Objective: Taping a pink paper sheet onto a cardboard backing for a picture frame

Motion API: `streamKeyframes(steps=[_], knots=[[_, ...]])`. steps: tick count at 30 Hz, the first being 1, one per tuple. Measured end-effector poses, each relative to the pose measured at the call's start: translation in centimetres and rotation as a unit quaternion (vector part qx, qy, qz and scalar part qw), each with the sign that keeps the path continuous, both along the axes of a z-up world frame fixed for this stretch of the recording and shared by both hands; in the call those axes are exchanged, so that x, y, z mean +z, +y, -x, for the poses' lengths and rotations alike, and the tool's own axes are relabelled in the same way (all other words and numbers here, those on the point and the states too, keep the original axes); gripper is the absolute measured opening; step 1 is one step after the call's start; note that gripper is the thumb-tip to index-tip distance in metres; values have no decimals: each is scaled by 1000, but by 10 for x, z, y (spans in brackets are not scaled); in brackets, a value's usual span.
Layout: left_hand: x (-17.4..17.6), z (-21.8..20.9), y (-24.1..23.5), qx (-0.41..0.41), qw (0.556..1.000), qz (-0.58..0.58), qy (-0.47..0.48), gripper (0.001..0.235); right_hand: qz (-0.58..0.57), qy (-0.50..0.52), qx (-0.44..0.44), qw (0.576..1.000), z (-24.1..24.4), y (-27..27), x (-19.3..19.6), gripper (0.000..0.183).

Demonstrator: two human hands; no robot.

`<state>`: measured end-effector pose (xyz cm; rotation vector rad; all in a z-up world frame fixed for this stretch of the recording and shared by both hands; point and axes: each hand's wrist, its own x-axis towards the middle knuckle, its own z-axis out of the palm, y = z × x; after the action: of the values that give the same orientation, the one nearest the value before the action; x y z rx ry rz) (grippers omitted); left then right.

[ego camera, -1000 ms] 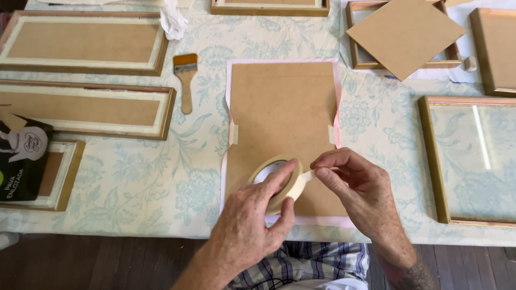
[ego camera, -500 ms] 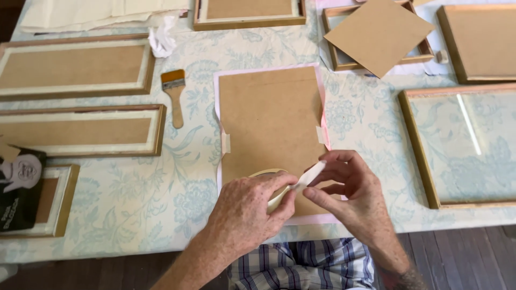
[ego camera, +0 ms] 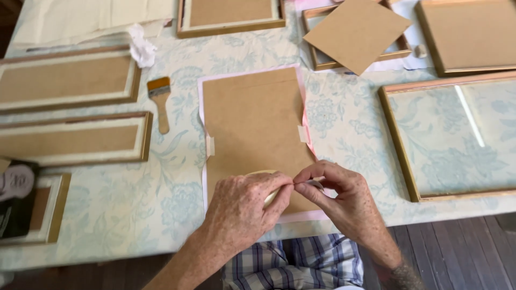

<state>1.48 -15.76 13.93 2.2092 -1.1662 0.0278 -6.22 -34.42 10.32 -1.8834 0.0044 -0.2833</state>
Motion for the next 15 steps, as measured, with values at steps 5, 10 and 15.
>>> streamKeyframes(steps=[5, 10, 15], knots=[[-8, 8, -4, 47, 998, 40, -29, 14, 22, -89, 35, 995, -6, 0, -14, 8], [1, 22, 0, 77, 991, 111, 16, 14, 91, -214, 10, 973, -6, 12, -27, 7], [3, 28, 22, 181, 942, 151, 239, 36, 155, -341, -26, 927, 17, 28, -1, 11]])
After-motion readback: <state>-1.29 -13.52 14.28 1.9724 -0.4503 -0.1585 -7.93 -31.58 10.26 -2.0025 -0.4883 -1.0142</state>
